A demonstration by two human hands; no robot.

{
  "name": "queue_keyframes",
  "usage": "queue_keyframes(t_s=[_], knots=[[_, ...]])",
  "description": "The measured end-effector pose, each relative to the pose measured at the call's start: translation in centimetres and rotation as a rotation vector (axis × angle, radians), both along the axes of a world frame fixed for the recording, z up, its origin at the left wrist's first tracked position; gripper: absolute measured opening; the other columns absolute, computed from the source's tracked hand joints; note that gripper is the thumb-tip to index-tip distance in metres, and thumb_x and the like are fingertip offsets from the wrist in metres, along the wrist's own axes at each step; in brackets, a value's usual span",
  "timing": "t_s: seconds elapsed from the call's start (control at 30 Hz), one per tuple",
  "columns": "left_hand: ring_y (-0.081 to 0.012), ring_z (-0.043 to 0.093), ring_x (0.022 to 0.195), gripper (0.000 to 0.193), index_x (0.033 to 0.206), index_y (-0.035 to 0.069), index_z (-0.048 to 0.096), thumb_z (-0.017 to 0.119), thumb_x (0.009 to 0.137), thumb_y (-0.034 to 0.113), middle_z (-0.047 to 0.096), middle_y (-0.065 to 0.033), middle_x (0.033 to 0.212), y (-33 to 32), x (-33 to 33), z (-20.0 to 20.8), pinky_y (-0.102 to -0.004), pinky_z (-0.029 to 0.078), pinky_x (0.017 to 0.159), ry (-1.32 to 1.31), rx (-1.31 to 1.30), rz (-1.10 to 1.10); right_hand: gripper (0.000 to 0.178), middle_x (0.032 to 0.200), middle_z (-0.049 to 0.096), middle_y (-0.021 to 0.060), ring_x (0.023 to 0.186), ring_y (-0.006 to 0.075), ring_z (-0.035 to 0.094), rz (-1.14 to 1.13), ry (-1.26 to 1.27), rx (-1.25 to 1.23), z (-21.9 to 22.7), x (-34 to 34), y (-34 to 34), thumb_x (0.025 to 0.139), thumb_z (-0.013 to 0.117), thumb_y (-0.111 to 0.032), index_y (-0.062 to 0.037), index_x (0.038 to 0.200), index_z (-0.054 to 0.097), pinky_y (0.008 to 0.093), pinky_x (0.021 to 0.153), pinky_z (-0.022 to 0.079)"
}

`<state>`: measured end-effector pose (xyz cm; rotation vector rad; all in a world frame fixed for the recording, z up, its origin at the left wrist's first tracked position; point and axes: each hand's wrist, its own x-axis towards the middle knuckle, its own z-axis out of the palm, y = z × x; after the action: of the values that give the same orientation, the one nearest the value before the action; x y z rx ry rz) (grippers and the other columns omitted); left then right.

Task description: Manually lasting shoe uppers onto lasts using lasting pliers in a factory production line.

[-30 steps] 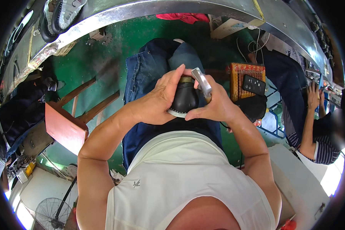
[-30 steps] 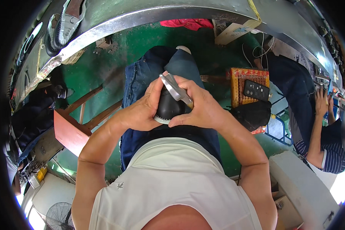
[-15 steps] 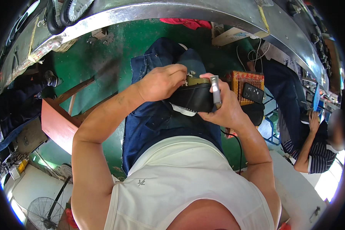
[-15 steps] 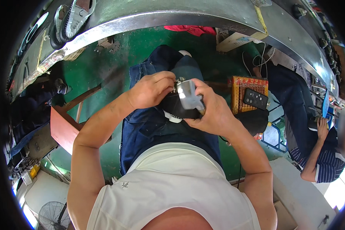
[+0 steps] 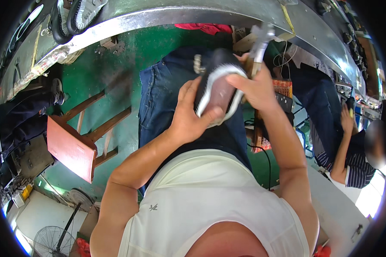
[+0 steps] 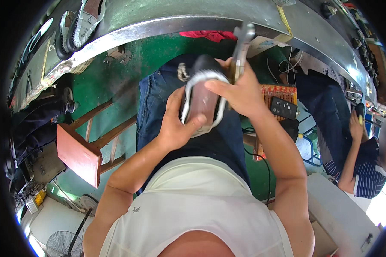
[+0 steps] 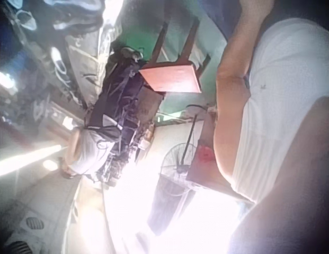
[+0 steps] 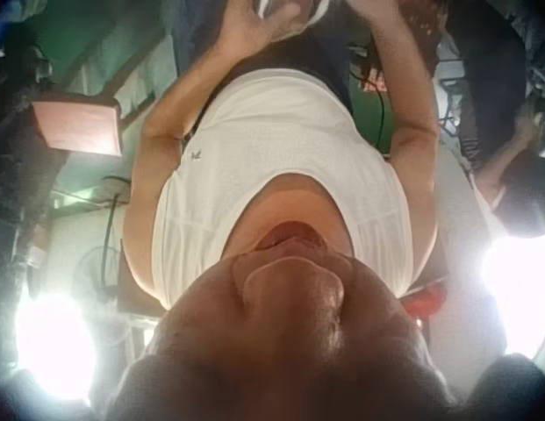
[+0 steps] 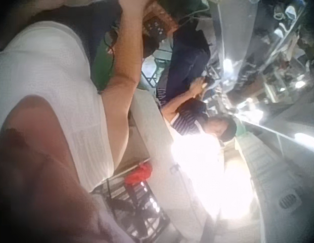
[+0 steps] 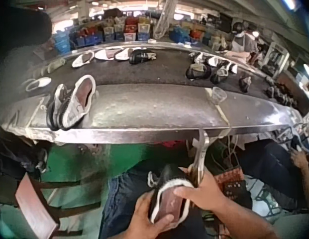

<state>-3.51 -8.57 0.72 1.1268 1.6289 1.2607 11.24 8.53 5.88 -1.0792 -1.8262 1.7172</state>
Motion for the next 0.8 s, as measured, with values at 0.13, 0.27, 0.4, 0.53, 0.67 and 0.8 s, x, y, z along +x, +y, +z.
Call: queue_keyframes(t_s=[0.13,0.27,0.4,0.53,0.67,0.8], knots=[[-0.0268,0.056,0.126,0.073,0.148,-0.005,0.041,0.058,0.101,0.048,0.056,-0.0210,0.139,-0.8,1.9,-4.7,-0.0366,0.044,0.108,-0.528,-0.212,0.157,0.050,0.105,0.066,0.0072,0.093,0.0156,0.063,0.015,-0.077,-0.122,-8.5,1.9,-6.0,0.085,0.078,-0.014,0.0014,0.126,0.053,0.0313,0.084,0.052],[-0.0207,0.057,0.123,0.071,0.148,-0.001,0.043,0.054,0.103,0.052,0.058,-0.0145,0.138,-3.0,0.5,-6.4,-0.0355,0.044,0.107,-0.868,-0.564,0.099,0.049,0.100,0.065,0.0066,0.082,0.0146,0.063,0.035,-0.187,-0.484,-7.8,6.4,-8.1,0.088,0.071,-0.013,-0.0002,0.132,0.052,0.0317,0.076,0.053],[-0.0227,0.046,0.137,0.082,0.158,-0.002,0.023,0.070,0.097,0.027,0.046,-0.0154,0.150,-5.0,1.5,-5.9,-0.0346,0.033,0.117,-0.715,-0.275,-0.097,0.045,0.098,0.066,0.0072,0.078,0.0154,0.064,0.067,-0.247,-0.410,-3.6,10.1,-7.8,0.091,0.067,-0.016,-0.0005,0.131,0.053,0.0325,0.073,0.053],[-0.0327,0.040,0.144,0.116,0.157,-0.010,0.004,0.082,0.079,0.023,0.039,-0.0285,0.155,-6.7,1.9,-6.4,-0.0342,0.031,0.119,-0.283,-0.322,-0.185,0.036,0.096,0.068,0.0191,0.088,0.0333,0.067,0.713,-0.797,-0.092,1.9,9.3,-6.5,0.093,0.062,-0.015,0.0026,0.124,0.059,0.0402,0.081,0.053],[-0.0274,0.038,0.145,0.110,0.160,-0.004,0.002,0.079,0.083,0.014,0.034,-0.0209,0.159,-6.5,2.6,-4.6,-0.0353,0.029,0.120,-0.179,-0.368,-0.219,0.029,0.095,0.069,0.0234,0.092,0.0422,0.066,0.778,-0.543,0.433,0.3,9.3,-6.9,0.093,0.060,-0.017,0.0037,0.113,0.062,0.0458,0.084,0.053],[-0.0298,0.032,0.149,0.097,0.160,-0.005,0.003,0.066,0.092,0.025,0.029,-0.0227,0.162,-6.2,3.1,-4.1,-0.0364,0.024,0.122,-0.462,-0.392,-0.136,0.017,0.088,0.071,0.0225,0.086,0.0397,0.069,0.982,-0.723,0.684,2.0,5.1,-6.1,0.086,0.059,-0.011,0.0025,0.092,0.068,0.0477,0.078,0.054]])
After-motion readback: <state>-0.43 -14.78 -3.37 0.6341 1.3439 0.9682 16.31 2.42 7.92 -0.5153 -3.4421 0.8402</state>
